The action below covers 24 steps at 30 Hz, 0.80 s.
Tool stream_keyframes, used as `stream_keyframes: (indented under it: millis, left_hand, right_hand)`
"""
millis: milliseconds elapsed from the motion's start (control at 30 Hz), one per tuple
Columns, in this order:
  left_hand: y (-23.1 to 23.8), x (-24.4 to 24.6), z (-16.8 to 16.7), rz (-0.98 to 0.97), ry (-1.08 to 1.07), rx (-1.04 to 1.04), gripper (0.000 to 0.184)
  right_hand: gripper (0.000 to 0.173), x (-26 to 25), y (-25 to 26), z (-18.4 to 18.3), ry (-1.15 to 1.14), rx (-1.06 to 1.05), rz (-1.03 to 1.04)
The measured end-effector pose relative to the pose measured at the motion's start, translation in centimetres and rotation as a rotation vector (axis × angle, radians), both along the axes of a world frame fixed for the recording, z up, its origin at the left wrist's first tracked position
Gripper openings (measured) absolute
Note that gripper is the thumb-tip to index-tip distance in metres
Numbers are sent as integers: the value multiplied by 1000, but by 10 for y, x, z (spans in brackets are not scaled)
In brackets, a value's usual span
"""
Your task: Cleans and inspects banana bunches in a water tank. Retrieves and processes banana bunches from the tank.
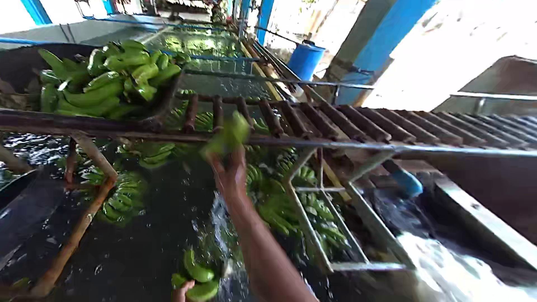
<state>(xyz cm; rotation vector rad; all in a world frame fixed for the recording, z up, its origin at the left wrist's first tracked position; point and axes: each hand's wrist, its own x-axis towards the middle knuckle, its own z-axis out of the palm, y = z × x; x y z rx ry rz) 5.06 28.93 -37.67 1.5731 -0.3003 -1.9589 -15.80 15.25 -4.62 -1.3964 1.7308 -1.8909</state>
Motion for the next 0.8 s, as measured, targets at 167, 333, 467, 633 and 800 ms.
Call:
stream_keyframes:
  millis: [167,333,467,633,800]
  left_hand:
    - [-4,-18,45,102,53,116,49]
    - [-13,-24,75,165,62,266,51]
    - [-9,-36,91,201,24,314,48]
    - [-5,-54,101,255,53,325,47]
    - [2,-64,107,335,57,312,49]
  right_hand:
    - [63,-19,-16,86,353,306,99]
    - [50,-42,106,-146,42,760,72]
    - [49,-23,182,-269,-262,1177,-9]
    - [45,-13,173,-271,-66,1358,-110]
    - [48,8,179,-278,-328,1319,34]
